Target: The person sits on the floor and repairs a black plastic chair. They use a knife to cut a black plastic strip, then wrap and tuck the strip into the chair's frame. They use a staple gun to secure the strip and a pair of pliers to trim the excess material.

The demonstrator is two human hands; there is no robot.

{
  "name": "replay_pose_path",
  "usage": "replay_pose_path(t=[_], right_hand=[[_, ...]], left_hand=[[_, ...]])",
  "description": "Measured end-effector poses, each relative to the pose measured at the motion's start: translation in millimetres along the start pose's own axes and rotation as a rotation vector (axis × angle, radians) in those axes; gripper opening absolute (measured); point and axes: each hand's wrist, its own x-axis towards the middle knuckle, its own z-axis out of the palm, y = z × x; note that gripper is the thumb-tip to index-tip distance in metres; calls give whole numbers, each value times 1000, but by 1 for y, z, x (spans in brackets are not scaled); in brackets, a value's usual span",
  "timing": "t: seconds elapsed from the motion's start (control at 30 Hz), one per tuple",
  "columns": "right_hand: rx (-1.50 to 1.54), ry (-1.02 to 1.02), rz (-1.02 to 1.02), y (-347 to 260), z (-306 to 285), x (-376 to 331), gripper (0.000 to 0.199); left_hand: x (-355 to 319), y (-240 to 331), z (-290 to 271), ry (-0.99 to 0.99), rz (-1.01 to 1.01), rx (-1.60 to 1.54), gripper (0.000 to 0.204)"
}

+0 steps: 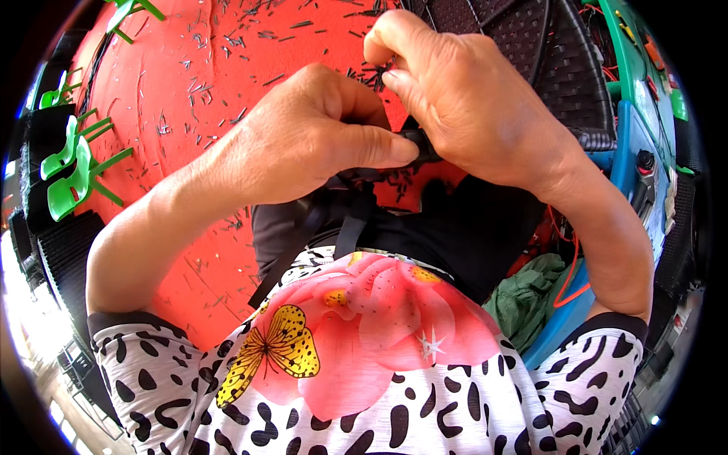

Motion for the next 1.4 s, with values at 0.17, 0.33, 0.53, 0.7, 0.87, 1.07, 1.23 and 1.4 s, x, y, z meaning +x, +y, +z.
replay_pose_path(t=[0.17,0.33,0.53,0.7,0.87,1.07,1.23,1.4], right_hand=[[-37,-46,12,4,-1,2,10],[46,-82,24,4,-3,5,19],[129,-341,65,-6,-18,9,34],[204,-437,196,-9,-19,13,25],[47,-422,159,-19,-14,20,27],[-45,-385,161,-24,-8,13,22],[23,-398,332,-32,-9,11,21],[62,-439,417,-37,-8,8,21]], left_hand=[[-12,-8,-6,59,-37,-143,40],[-21,-11,-10,-30,105,-77,34],[-25,-19,-8,-3,181,-74,29],[-29,-23,-2,85,256,26,29],[-22,-40,4,178,600,116,29],[-18,-48,1,217,775,202,31],[-16,-57,-1,206,849,208,31],[-21,-63,1,212,889,230,32]])
